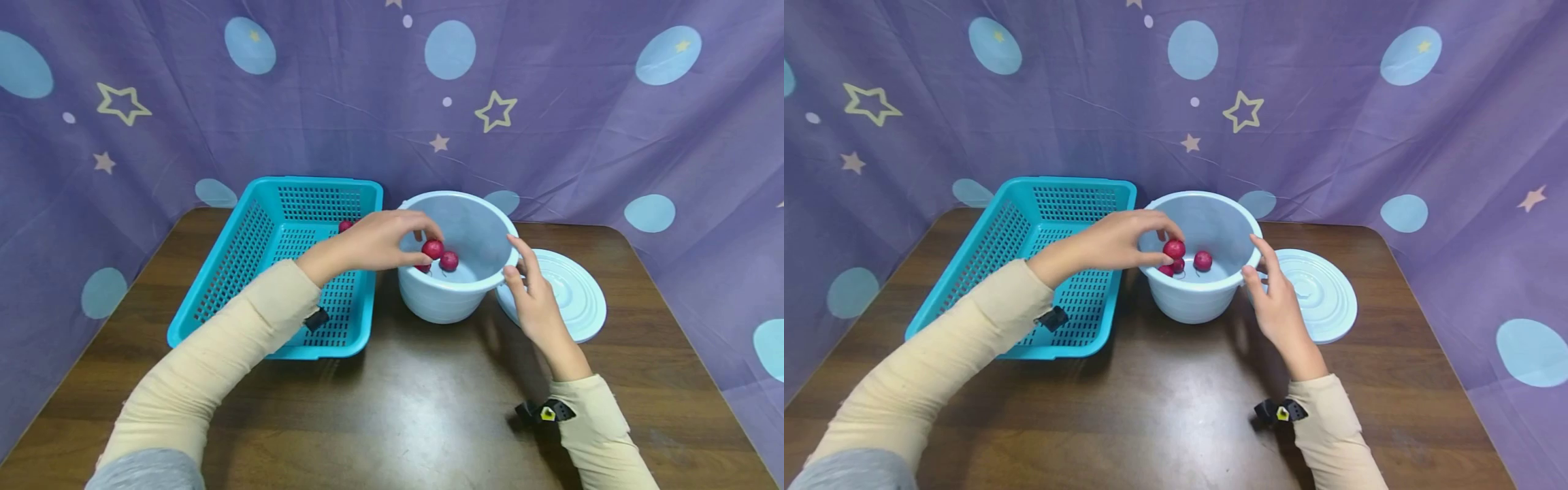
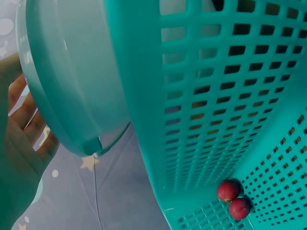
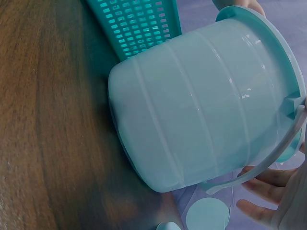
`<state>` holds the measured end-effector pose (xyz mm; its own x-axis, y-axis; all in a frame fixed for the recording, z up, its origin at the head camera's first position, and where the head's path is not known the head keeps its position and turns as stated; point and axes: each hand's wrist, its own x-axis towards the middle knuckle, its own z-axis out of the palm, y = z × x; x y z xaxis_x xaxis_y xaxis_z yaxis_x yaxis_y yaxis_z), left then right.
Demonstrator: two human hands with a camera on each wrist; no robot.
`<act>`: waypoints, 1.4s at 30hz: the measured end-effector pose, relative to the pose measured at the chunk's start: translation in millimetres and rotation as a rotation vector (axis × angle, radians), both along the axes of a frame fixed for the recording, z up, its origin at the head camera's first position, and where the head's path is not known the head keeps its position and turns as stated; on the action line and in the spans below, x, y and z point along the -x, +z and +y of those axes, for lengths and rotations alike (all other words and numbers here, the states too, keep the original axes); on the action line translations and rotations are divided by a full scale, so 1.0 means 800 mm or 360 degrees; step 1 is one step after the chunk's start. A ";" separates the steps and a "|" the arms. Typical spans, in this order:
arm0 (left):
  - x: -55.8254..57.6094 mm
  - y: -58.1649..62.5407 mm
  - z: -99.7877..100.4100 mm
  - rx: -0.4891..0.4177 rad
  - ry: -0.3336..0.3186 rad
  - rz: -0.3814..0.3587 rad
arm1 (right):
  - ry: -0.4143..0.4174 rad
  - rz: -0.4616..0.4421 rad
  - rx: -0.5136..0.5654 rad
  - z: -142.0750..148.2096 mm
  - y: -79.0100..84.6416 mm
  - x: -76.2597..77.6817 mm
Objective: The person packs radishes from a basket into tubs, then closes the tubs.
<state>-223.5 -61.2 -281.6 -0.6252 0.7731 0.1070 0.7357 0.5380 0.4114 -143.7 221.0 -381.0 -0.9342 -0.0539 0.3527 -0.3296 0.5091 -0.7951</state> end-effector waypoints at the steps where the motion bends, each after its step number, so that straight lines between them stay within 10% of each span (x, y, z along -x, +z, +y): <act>1: 0.000 -0.001 0.001 0.0001 -0.0007 -0.0007 | 0.0000 0.0001 0.0002 0.000 0.000 0.000; 18: 0.001 -0.003 0.001 -0.0026 -0.0043 0.0028 | 0.0001 -0.0002 -0.0007 -0.001 0.001 -0.002; 42: 0.038 0.003 -0.070 -0.0264 0.0345 0.0002 | 0.0000 0.0005 -0.0007 -0.001 0.000 0.001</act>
